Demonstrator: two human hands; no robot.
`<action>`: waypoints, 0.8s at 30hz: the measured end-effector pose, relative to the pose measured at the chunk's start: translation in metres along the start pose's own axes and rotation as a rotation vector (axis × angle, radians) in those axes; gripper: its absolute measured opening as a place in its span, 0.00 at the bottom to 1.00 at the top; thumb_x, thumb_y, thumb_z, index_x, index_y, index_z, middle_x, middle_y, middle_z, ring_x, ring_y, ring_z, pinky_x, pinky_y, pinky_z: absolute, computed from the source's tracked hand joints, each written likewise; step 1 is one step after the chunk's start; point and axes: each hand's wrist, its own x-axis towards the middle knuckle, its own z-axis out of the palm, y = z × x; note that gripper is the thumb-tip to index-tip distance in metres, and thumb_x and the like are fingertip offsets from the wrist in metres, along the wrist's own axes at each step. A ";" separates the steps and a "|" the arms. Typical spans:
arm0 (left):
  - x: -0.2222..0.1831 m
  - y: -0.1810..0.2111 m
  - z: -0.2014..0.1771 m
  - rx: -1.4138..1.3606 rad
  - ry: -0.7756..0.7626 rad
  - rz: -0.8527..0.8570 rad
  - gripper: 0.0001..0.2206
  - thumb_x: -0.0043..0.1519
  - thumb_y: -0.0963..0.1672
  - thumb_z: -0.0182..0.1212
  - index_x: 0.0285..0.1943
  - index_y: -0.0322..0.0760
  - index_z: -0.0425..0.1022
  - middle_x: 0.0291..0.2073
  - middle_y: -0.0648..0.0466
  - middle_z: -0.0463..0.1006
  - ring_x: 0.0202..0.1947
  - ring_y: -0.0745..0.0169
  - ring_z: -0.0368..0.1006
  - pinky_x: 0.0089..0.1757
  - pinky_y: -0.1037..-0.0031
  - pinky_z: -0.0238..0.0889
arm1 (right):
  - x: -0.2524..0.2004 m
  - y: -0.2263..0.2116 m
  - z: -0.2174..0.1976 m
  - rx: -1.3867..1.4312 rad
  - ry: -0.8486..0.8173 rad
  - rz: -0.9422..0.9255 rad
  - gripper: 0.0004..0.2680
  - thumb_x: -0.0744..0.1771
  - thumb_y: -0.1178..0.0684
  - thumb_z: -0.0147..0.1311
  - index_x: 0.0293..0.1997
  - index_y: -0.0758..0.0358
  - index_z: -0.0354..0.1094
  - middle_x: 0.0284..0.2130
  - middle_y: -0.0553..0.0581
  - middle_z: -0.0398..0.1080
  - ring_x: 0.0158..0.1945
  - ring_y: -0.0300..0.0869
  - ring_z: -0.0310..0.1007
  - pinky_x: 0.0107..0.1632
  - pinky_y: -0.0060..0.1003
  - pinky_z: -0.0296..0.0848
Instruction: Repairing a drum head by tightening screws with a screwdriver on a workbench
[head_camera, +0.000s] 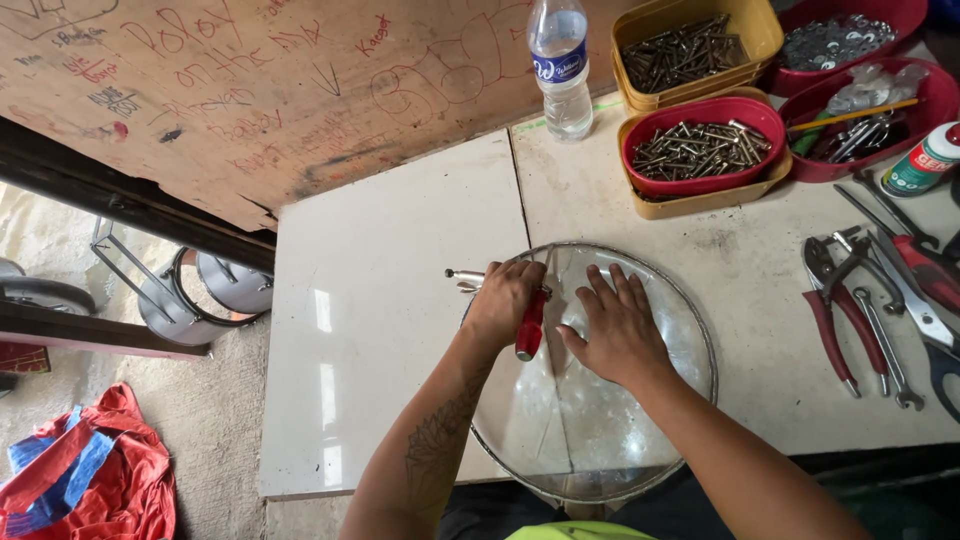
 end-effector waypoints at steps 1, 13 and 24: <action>0.001 -0.002 0.002 0.000 0.000 -0.001 0.04 0.60 0.39 0.52 0.40 0.41 0.66 0.29 0.54 0.73 0.37 0.50 0.74 0.45 0.63 0.64 | 0.000 0.000 0.002 0.000 0.000 -0.001 0.24 0.61 0.32 0.55 0.57 0.56 0.68 0.64 0.61 0.66 0.70 0.61 0.61 0.70 0.60 0.58; 0.009 -0.020 0.009 -0.046 -0.038 0.026 0.05 0.59 0.43 0.60 0.37 0.44 0.66 0.27 0.56 0.72 0.36 0.51 0.74 0.44 0.64 0.63 | 0.000 0.001 0.004 -0.021 0.085 -0.023 0.24 0.60 0.33 0.58 0.55 0.55 0.69 0.62 0.60 0.68 0.68 0.60 0.64 0.69 0.59 0.60; 0.031 -0.038 -0.013 0.136 -0.311 0.116 0.08 0.63 0.47 0.63 0.43 0.42 0.71 0.34 0.55 0.79 0.43 0.54 0.76 0.53 0.62 0.63 | -0.002 0.003 0.010 -0.012 0.033 -0.019 0.24 0.60 0.33 0.58 0.57 0.55 0.67 0.64 0.60 0.67 0.70 0.60 0.62 0.70 0.60 0.58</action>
